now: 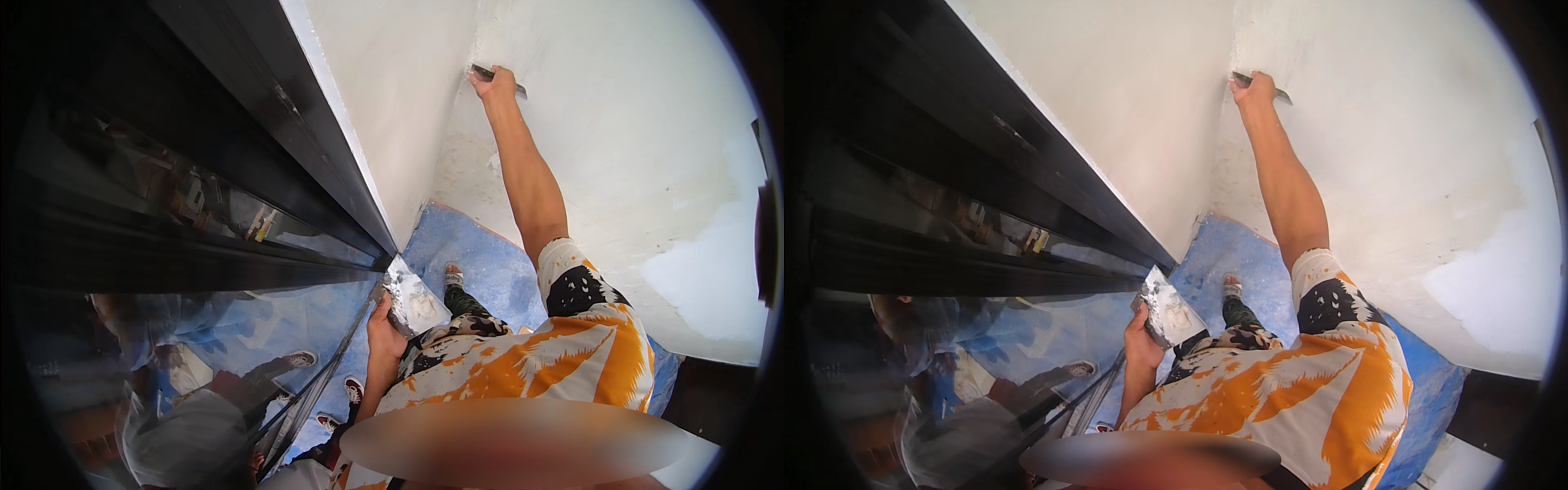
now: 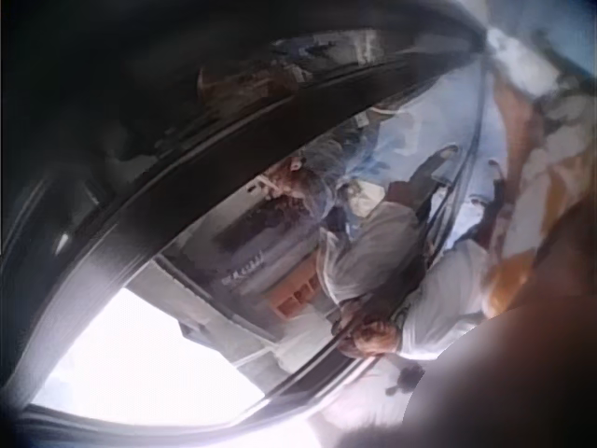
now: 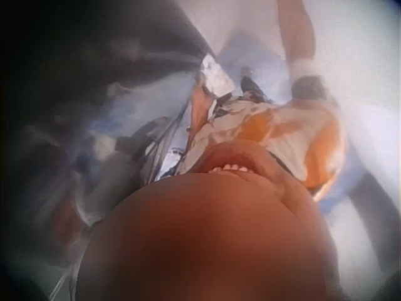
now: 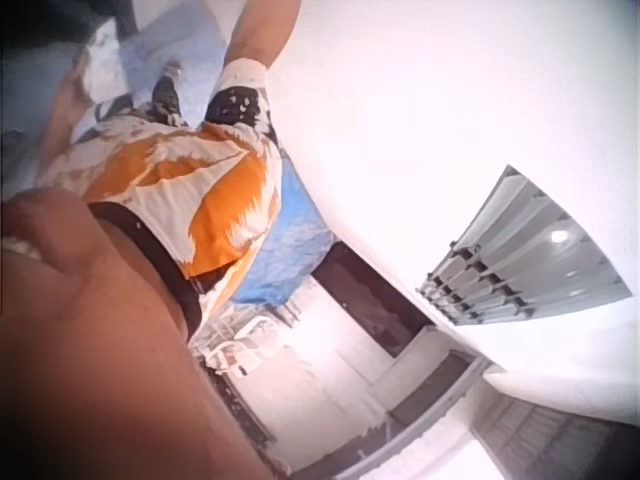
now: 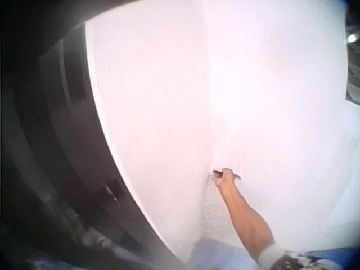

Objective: The person applies white plaster to a wall using a putty knife and a hawk. They repeatedly scoop plaster from the hawk and smooth it onto the wall surface, working along the upper section near the ceiling.

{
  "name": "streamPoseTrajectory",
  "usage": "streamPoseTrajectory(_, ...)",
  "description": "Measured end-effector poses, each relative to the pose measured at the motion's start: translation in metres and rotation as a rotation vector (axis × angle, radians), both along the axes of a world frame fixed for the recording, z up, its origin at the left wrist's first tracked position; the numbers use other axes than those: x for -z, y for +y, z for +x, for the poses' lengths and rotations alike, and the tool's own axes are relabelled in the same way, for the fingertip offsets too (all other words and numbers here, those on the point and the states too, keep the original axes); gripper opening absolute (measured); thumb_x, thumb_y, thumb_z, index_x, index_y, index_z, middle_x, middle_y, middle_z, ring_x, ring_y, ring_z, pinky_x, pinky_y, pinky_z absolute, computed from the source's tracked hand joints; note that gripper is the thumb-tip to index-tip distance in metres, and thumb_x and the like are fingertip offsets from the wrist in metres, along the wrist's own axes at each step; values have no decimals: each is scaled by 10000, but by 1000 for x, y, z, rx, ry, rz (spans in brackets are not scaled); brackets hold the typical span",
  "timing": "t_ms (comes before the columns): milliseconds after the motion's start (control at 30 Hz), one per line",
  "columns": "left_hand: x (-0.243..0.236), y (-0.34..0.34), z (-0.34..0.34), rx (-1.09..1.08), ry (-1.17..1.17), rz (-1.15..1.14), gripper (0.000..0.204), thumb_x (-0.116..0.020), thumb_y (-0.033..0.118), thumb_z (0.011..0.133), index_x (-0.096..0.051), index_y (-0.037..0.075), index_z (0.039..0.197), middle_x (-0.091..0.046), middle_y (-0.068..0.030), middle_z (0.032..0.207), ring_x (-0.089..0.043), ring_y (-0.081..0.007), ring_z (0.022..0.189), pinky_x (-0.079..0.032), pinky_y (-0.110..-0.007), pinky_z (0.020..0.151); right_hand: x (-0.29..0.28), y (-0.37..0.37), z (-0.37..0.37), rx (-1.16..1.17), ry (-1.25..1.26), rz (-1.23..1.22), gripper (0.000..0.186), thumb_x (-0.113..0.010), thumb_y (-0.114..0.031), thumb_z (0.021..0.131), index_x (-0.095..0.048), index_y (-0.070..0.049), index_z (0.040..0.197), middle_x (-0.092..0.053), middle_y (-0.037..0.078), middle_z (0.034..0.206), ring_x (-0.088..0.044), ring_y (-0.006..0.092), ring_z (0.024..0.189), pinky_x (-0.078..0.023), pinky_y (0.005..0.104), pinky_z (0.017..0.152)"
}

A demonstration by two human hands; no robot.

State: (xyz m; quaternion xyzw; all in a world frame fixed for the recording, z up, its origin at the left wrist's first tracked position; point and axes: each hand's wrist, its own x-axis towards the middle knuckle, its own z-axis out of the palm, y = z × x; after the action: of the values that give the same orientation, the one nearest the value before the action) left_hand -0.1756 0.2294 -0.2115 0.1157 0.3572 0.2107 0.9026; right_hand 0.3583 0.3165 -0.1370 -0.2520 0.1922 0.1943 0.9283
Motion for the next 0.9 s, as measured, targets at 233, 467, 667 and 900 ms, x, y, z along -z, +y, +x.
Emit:
streamPoseTrajectory(233, 20, 9, -3, 96, -34, -12, 375, -529, 267, 975, -529, 19, 1256, -622, -136, 1205, -613, -298, 1097, -477, -458, 970, -232, -6, -7, 223, -235, 115, 377, -427, -79, 944, -346, 57, 1287, -444, 263, 1319, -475, 427, 1212, -421, 664, 965)
streamPoseTrajectory(467, 19, -13, 10, -154, -152, -75, 371, -571, 241, 951, -535, 13, 1240, -634, -146, 1172, -637, -292, 1065, -500, -459, 960, -211, -51, -94, -370, -1104, 2, 493, -383, -20, 917, -266, 193, 1346, -364, 300, 1384, -417, 403, 1266, -337, 577, 1087)
streamPoseTrajectory(667, 12, -41, 36, -463, -225, -81, 366, -517, 214, 962, -511, 1, 1260, -618, -162, 1205, -620, -296, 1104, -490, -452, 985, -4, -207, -293, -945, -1468, -734, 492, -519, 64, 882, -390, 58, 1357, -487, 195, 1348, -510, 307, 1225, -396, 407, 1032)
streamPoseTrajectory(900, -22, -40, 28, -500, -165, -72, 338, -494, 223, 979, -516, 26, 1253, -622, -150, 1199, -623, -287, 1099, -496, -443, 977, 69, -211, -277, -1542, -2070, -1099, 478, -544, 35, 833, -489, 5, 1307, -534, 187, 1259, -618, 280, 1037, -543, 384, 798)
